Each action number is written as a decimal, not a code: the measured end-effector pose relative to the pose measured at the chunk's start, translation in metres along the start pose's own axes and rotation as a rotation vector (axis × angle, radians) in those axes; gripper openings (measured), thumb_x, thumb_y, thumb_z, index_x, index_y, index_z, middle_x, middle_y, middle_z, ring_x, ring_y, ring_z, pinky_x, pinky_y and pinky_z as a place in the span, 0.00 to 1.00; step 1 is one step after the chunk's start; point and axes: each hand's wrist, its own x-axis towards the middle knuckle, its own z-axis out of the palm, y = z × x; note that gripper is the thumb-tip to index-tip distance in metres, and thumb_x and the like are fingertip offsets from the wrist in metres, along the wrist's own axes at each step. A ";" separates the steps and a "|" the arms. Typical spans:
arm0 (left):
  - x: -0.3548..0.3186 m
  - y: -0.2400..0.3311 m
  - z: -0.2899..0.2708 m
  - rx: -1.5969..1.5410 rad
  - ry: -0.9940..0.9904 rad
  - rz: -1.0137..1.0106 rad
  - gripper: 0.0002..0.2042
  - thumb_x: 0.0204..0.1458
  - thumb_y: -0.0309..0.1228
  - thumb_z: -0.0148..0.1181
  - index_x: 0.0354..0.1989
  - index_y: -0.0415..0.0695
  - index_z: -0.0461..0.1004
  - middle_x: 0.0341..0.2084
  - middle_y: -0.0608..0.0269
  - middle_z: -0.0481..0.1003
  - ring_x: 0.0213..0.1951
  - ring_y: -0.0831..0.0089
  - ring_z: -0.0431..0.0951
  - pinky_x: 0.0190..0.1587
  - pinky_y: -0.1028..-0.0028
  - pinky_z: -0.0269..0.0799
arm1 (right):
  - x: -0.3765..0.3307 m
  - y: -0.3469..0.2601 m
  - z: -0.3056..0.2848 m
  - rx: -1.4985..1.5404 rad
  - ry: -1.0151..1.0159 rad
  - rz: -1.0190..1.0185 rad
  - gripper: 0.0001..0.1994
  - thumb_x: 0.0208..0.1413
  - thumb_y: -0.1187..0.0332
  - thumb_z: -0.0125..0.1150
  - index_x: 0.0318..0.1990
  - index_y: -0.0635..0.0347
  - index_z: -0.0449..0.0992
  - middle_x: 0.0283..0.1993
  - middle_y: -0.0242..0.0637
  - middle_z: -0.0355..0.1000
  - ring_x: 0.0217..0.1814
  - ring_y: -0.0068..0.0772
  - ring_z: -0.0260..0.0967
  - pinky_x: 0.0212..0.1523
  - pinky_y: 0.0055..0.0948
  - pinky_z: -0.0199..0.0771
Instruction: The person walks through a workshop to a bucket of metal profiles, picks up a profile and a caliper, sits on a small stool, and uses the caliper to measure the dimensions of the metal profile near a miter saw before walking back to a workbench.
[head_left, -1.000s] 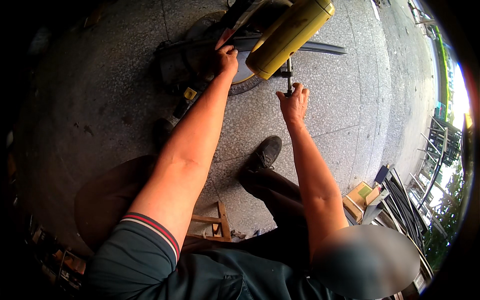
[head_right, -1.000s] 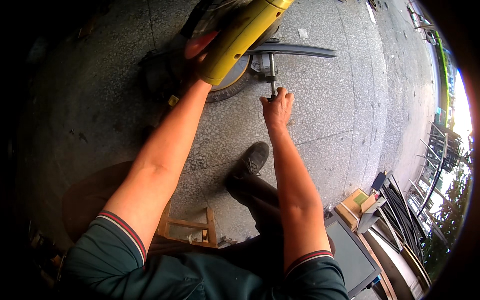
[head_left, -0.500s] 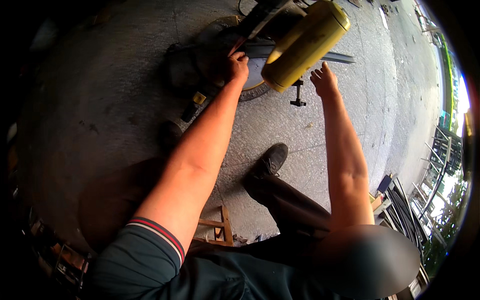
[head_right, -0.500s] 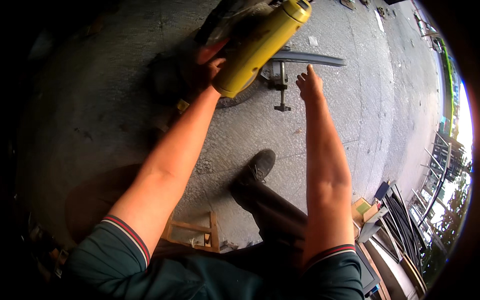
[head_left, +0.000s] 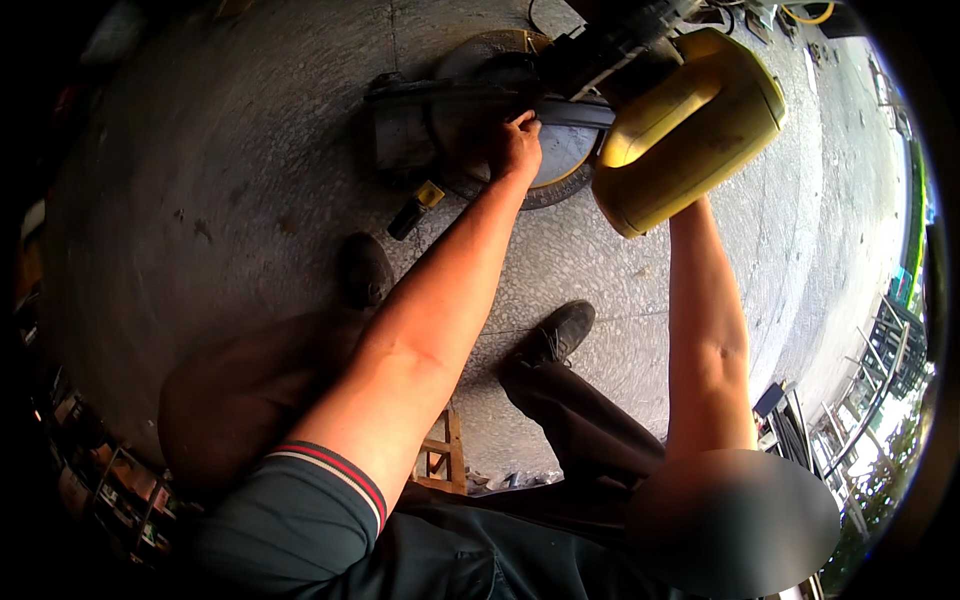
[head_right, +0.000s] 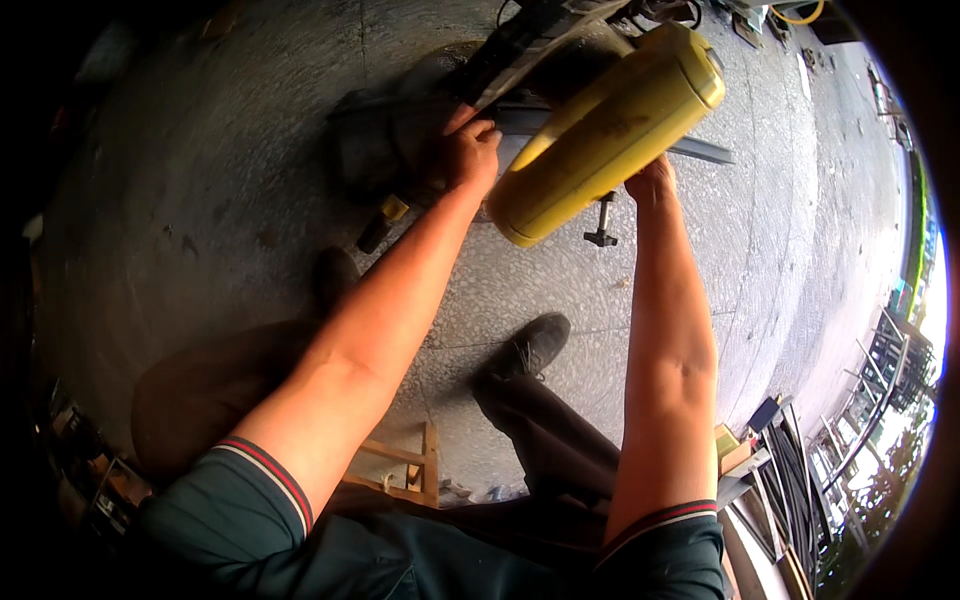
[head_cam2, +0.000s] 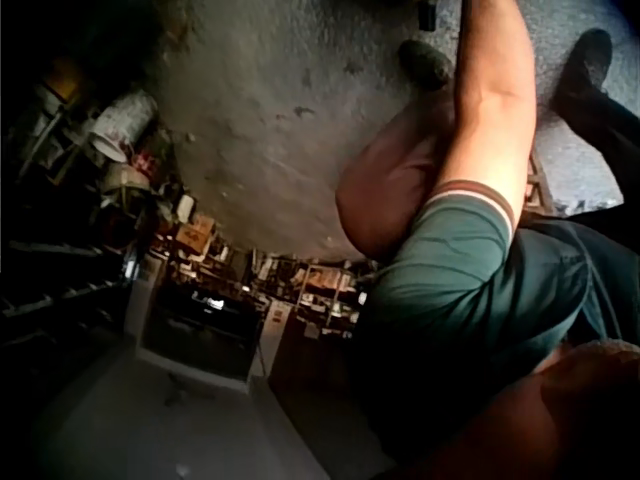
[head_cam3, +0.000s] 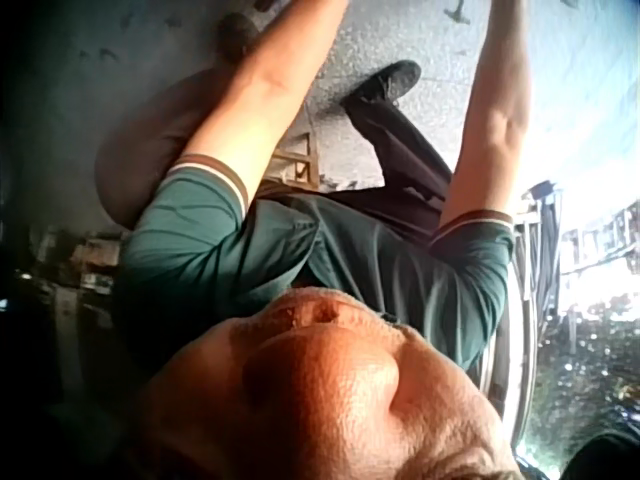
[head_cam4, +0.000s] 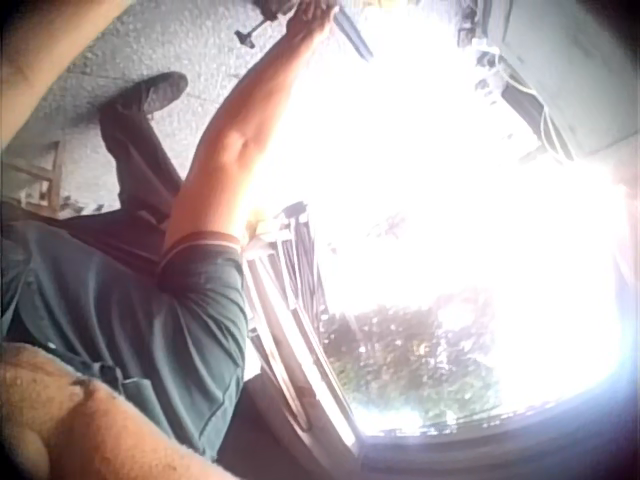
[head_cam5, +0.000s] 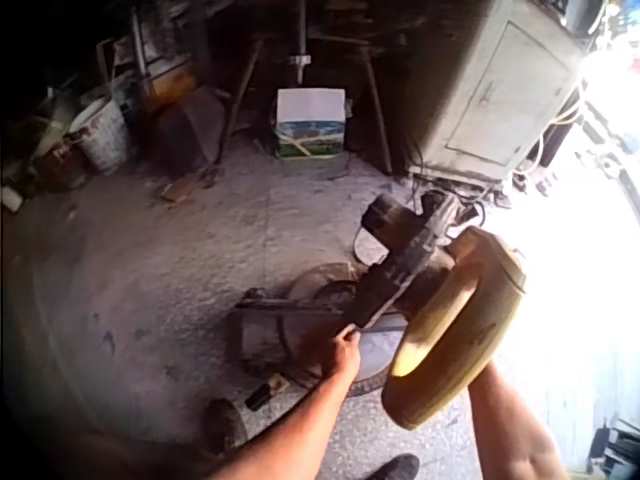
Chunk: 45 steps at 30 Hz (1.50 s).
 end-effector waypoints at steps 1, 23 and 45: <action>0.002 -0.005 0.002 -0.013 0.017 0.002 0.12 0.55 0.33 0.61 0.45 0.42 0.81 0.38 0.51 0.82 0.42 0.58 0.83 0.46 0.65 0.76 | 0.000 -0.001 -0.002 -0.311 -0.254 -0.080 0.22 0.69 0.65 0.47 0.67 0.62 0.62 0.69 0.45 0.63 0.69 0.45 0.61 0.67 0.42 0.65; 0.004 -0.026 0.011 -0.162 0.074 -0.064 0.12 0.56 0.32 0.62 0.46 0.41 0.80 0.36 0.48 0.81 0.41 0.55 0.82 0.45 0.63 0.75 | -0.043 0.011 0.010 -0.132 0.056 0.024 0.21 0.67 0.60 0.53 0.61 0.64 0.67 0.60 0.47 0.70 0.60 0.41 0.69 0.54 0.36 0.72; 0.006 -0.014 0.001 -0.077 0.042 -0.161 0.09 0.57 0.32 0.59 0.43 0.44 0.81 0.36 0.49 0.81 0.43 0.53 0.82 0.46 0.62 0.76 | -0.055 0.010 0.003 -0.194 0.099 0.037 0.21 0.65 0.58 0.56 0.55 0.66 0.71 0.53 0.48 0.75 0.52 0.39 0.75 0.45 0.32 0.75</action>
